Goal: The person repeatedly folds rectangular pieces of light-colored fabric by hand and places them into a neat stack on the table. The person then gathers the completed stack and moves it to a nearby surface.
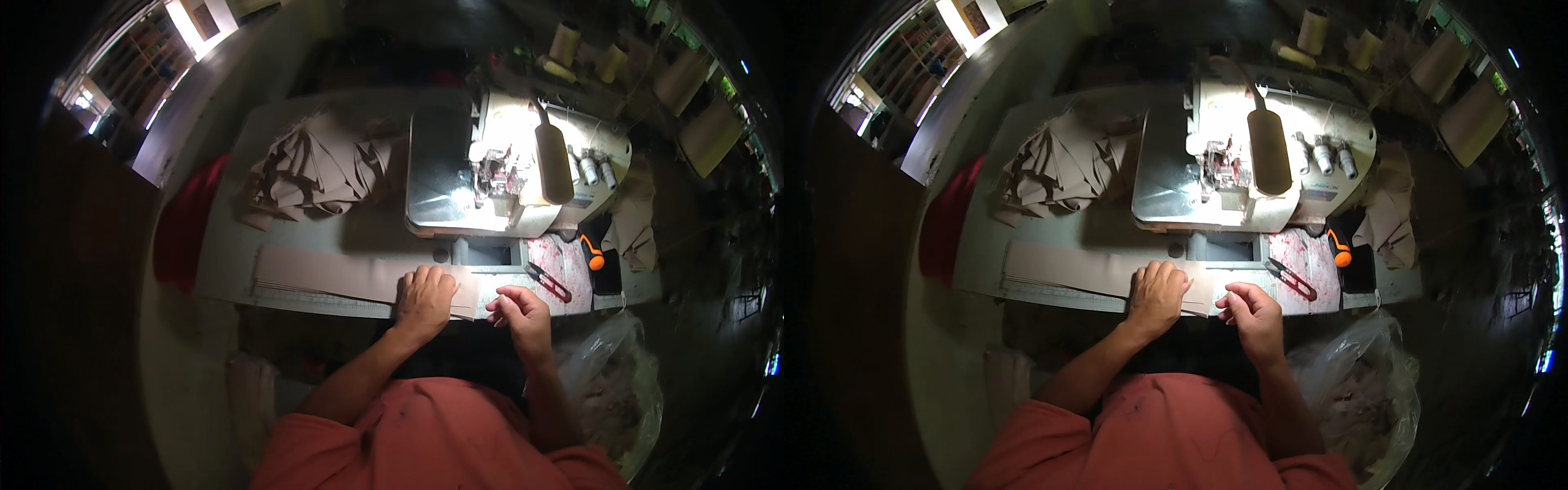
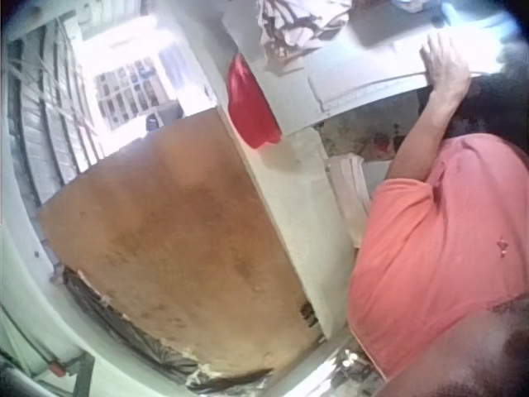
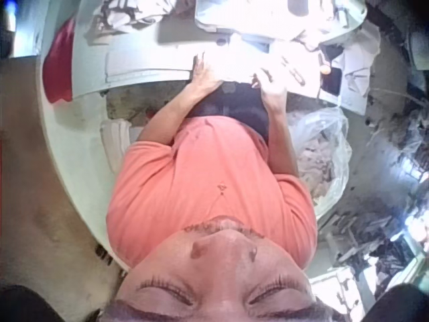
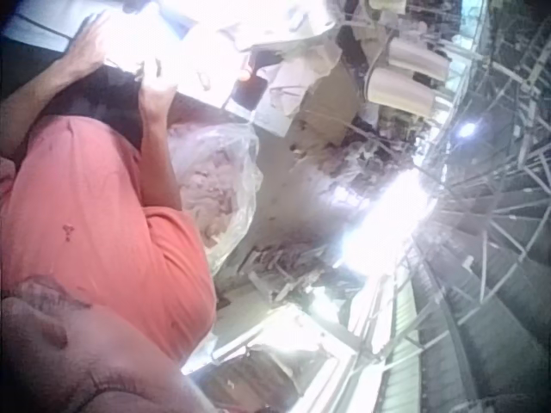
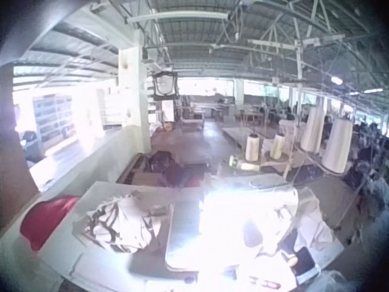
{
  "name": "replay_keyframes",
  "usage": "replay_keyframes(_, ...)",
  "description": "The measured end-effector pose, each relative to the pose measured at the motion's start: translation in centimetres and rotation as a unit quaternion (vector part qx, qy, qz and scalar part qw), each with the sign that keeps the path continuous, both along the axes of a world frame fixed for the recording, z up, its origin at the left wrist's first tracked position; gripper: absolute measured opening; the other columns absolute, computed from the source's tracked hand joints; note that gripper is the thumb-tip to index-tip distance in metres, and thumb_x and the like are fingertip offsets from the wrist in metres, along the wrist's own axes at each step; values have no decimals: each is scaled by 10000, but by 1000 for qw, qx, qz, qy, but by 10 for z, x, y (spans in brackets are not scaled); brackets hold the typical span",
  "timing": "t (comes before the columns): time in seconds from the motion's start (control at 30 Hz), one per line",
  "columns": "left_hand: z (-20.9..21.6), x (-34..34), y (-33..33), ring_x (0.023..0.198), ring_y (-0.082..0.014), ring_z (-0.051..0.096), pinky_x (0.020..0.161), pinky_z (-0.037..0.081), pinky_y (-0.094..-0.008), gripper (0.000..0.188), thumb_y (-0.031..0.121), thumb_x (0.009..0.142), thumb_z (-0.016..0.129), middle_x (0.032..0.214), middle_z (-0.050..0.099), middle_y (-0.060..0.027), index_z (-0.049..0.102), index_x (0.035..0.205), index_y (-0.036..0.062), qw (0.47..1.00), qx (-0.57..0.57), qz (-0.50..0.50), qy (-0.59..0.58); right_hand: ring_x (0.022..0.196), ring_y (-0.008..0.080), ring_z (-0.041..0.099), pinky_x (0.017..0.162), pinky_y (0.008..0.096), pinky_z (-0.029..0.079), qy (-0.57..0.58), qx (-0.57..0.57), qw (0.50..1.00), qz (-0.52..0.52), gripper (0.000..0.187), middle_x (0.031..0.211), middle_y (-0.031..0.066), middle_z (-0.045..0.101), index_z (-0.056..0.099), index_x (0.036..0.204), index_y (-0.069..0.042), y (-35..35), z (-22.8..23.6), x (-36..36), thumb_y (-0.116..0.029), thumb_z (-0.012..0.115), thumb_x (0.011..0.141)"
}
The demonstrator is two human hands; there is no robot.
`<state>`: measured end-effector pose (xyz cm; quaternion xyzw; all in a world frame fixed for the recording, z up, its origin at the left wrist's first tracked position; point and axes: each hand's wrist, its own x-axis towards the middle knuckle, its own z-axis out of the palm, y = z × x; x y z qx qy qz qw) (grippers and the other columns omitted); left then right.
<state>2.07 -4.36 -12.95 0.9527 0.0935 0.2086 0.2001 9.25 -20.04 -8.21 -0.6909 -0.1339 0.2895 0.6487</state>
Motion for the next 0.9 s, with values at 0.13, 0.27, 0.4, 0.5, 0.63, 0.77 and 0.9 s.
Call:
replay_keyframes(0.13, 2, -1, -2, 745, -231, 438, 650, 327, -354, 93, 166, 758, 501, 767, 468, -66, 483, 747, 75, 999, -12, 15, -46, 549, 95, 530, 477, 192, 410, 37, -60, 997, 30, 188, 725, 78, 583, 507, 941, 30, 19, 3, 5, -104, 494, 810)
replay_keyframes(0.27, 2, 7, -2, 768, -239, 451, 667, 335, -352, 110, 175, 767, 487, 760, 475, -68, 481, 740, 68, 999, 31, 27, 33, 498, 83, 501, 433, 198, 411, 18, -45, 998, 41, 201, 716, 74, 578, 503, 928, 39, 30, 5, 9, -119, 513, 806)
replay_keyframes(0.4, 0, 1, 8, 737, -270, 458, 678, 356, -356, 71, 107, 776, 483, 754, 473, -99, 468, 741, 47, 972, -197, -20, -125, 528, 57, 494, 430, 190, 408, 63, -32, 997, 38, 220, 737, 53, 568, 512, 935, 21, 25, 3, 13, -167, 513, 819)
replay_keyframes(0.5, 10, -9, 8, 706, -281, 453, 659, 362, -353, 61, 69, 770, 493, 740, 466, -116, 456, 741, 31, 944, -266, -11, -196, 576, 36, 492, 443, 176, 404, 167, 30, 982, 81, 203, 732, 34, 557, 524, 920, 7, 53, 9, -2, -174, 496, 831)
replay_keyframes(0.63, 41, -61, -3, 879, -257, 483, 784, 354, -359, 235, 242, 820, 496, 880, 520, -122, 512, 933, 37, 866, -499, -18, -2, 602, 63, 496, 538, 196, 416, -21, 106, 992, 71, 131, 693, 18, 528, 509, 764, -15, 76, 18, -6, -122, 479, 833)
replay_keyframes(0.77, 32, -70, 63, 1117, -227, 378, 996, 200, -369, 498, 376, 819, 470, 1179, 432, -94, 386, 1167, 30, 399, -839, -3, -370, 655, 82, 518, 628, 197, 415, 7, 142, 989, 33, 104, 734, 32, 538, 517, 810, 3, 71, 66, -26, -89, 471, 822)
replay_keyframes(0.9, 28, -99, 151, 1100, -248, 407, 904, 338, -382, 503, 319, 853, 403, 1199, 416, -108, 317, 1214, -21, 500, -682, 120, -519, 689, 148, 572, 565, 307, 517, 119, 146, 982, 6, 144, 781, 70, 548, 502, 881, 3, 43, 54, -17, -108, 434, 820)
